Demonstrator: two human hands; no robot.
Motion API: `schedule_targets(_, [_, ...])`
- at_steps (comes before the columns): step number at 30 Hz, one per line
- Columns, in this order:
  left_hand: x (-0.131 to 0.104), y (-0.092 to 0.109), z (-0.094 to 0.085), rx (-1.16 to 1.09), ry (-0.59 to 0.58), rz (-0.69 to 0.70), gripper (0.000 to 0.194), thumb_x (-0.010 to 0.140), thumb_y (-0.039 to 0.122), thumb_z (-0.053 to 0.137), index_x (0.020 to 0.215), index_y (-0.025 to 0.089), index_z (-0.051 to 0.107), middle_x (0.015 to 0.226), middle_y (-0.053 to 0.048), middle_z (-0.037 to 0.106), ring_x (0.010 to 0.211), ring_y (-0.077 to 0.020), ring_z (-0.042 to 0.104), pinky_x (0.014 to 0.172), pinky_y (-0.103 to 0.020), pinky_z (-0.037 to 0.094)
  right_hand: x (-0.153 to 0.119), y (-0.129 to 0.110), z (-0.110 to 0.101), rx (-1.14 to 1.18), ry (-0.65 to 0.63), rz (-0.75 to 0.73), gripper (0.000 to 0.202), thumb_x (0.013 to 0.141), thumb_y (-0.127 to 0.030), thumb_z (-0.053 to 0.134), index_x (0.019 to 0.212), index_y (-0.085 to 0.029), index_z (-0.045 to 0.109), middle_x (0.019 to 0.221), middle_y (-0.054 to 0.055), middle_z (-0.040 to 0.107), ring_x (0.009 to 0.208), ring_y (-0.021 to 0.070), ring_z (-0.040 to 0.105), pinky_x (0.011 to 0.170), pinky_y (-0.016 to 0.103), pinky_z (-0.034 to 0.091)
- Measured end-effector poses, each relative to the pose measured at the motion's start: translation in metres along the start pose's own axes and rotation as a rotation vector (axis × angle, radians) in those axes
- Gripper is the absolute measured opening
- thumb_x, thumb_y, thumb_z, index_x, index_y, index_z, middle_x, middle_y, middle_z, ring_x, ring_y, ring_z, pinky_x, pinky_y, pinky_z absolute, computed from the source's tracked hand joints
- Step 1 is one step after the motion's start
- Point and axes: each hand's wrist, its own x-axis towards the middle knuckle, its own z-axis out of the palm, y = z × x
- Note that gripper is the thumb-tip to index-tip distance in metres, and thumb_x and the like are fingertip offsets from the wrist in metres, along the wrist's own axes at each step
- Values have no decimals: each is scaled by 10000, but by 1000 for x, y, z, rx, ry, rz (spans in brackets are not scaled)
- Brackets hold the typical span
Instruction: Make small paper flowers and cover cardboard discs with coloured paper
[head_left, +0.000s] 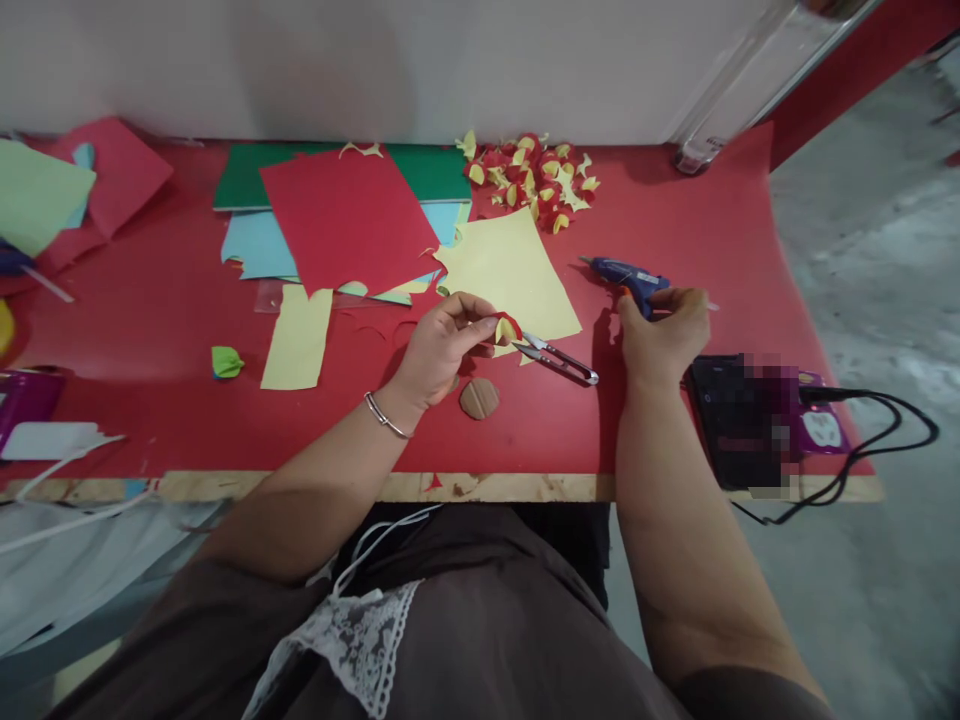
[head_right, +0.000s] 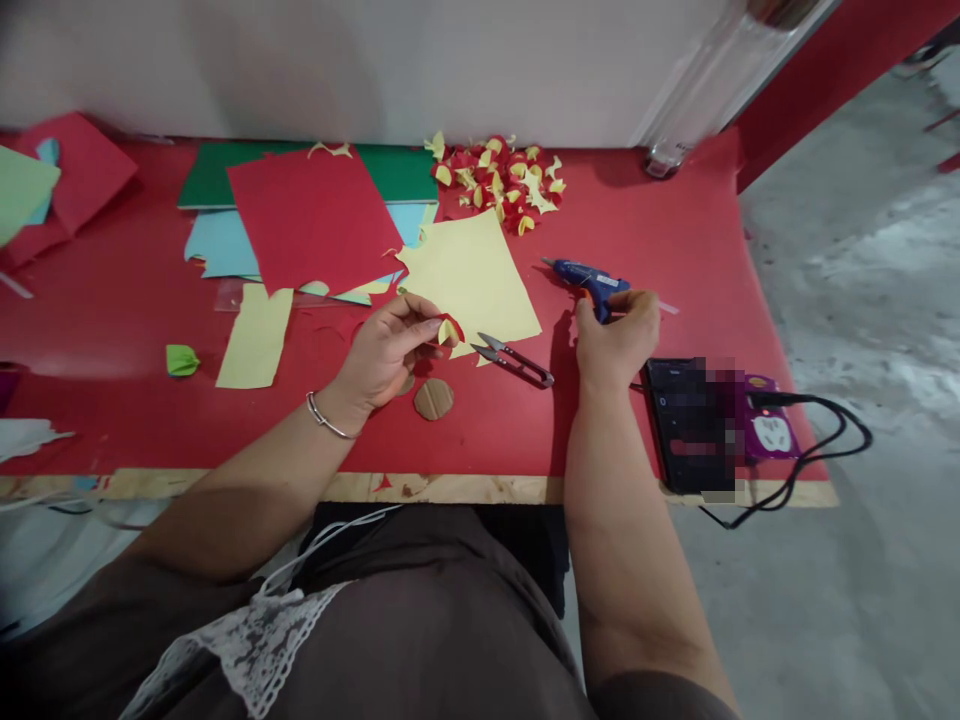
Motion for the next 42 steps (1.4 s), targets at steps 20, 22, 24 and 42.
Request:
schedule_targets(20, [0,-15,11,14,89,145,116,884,116,779,889,156,670,784,11,713,686,-89,708,739,-239,626,-72,-79,-33,368,-402,-722,244,1086,-365,618,886,-237,673,793,36,701,717,198,588,689,372,469])
schedule_targets(22, [1,-17,12,24,103,152,116,880,121,782,879,157,672,779,12,709,688,-88,701,748,-245,633,-73,-80,-33,387,-416,-741,211,1084,-336,624,904,-239,675,807,39,709,723,200,597,675,370,468])
schedule_targets(24, [1,-18,15,10,106,143,112,880,126,779,866,160,673,782,13,704,703,-91,696,768,-261,649,-75,-81,-32,388,-435,-763,185,1082,-313,630,918,-241,675,814,37,711,727,200,609,664,366,468])
schedule_targets(42, [-2,-20,15,38,91,118,175,854,149,833,966,161,698,881,-1,727,772,-101,729,795,-262,652,-79,-82,-25,341,-356,-802,171,1041,-262,684,876,-248,645,771,15,703,687,189,609,618,345,450])
